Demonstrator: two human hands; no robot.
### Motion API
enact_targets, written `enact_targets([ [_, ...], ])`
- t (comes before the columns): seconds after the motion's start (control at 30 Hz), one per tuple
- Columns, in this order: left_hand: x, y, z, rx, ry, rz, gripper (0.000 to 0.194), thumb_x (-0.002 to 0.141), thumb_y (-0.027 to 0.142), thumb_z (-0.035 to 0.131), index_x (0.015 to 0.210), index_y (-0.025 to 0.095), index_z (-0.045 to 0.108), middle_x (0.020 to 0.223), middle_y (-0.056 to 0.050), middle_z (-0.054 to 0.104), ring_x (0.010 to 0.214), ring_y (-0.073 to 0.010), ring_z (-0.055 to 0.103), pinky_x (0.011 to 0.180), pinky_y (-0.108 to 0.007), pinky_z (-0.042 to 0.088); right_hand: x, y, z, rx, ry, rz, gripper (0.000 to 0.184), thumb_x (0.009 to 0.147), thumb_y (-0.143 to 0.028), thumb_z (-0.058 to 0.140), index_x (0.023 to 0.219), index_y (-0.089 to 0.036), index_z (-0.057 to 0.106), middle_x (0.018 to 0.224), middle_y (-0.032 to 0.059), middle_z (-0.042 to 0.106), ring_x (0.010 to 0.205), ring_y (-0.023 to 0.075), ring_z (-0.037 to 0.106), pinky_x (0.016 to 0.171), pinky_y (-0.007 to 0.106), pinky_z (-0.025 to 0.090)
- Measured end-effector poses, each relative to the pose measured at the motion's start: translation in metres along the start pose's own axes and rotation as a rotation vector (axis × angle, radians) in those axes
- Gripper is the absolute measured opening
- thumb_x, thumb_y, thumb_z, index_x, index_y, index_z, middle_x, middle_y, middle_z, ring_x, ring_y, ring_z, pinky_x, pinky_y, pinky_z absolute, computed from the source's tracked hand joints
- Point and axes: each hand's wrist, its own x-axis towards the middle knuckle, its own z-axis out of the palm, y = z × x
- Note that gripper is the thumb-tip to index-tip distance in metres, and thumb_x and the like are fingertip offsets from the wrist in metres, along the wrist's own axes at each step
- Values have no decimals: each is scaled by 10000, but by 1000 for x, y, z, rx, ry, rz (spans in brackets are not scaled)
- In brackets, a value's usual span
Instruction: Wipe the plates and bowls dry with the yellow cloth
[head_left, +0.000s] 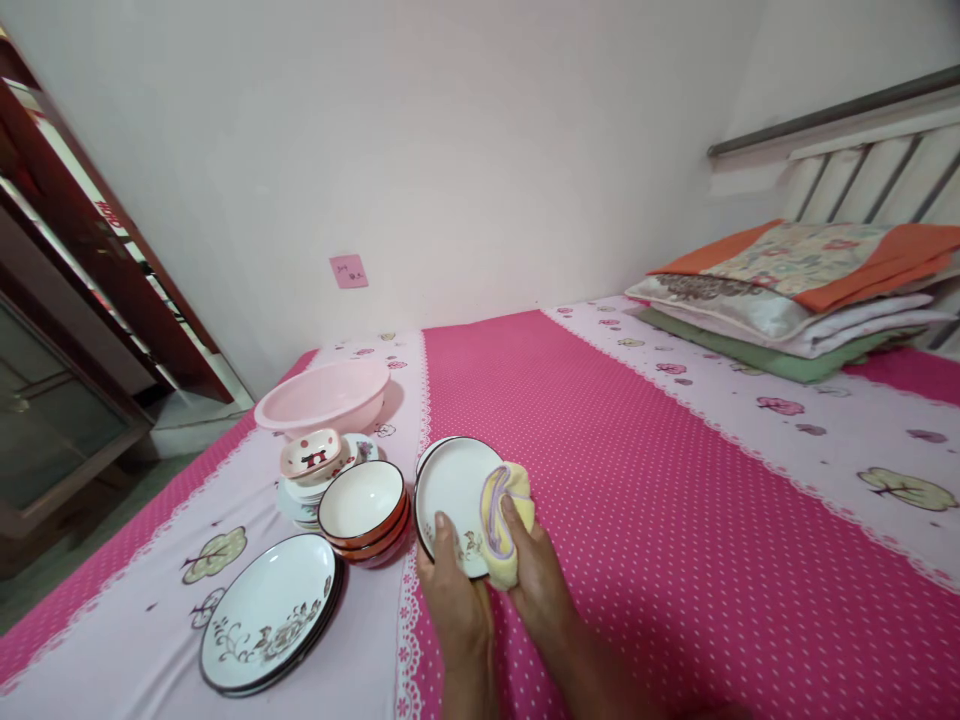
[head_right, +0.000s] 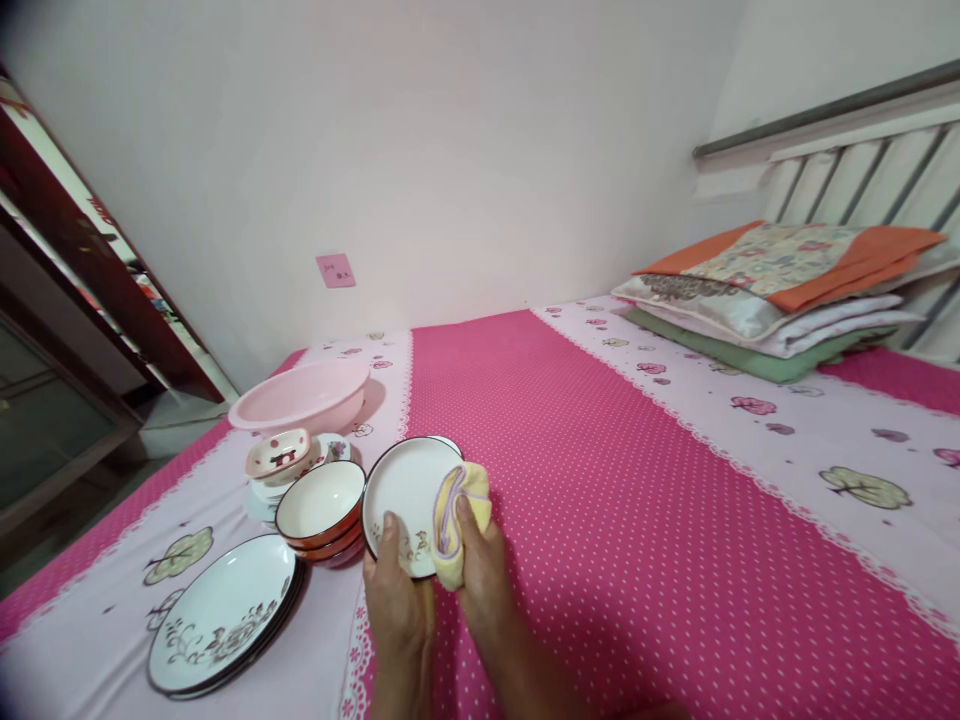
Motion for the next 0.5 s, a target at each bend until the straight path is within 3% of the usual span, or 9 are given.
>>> enact_targets([
  [0.17,21,27,-20,166,-283,-55,613,810,463,820,1340,195,668,1312,-131,738,1208,-292,693,962,-340,577,21,-47,-41,-149,-54,15,554,707,-576,871,1053,-169,725,880,79,804,760,273,760,688,367,603],
  [0.3,29,44,-31,429,-436,-193,588,761,522,846,1193,136,751,1087,-150,809,990,-299,763,837,-348,601,19,-73,-54,-266,-198,33,505,631,-447,959,984,-142,764,816,51,786,692,219,720,615,298,560],
  [0.4,24,46,-30,506,-464,-217,588,767,543,829,1153,103,772,904,-140,817,852,-303,772,759,-375,608,13,-76,-48,-298,-267,44,505,630,-460,956,979,-142,777,830,56,789,706,215,720,630,296,560],
  [0.5,19,43,-26,451,-375,-149,585,742,536,845,1122,95,781,829,-123,808,810,-296,769,728,-368,608,13,-72,-40,-299,-254,32,529,648,-505,938,1006,-152,772,880,68,798,753,229,733,668,309,570],
])
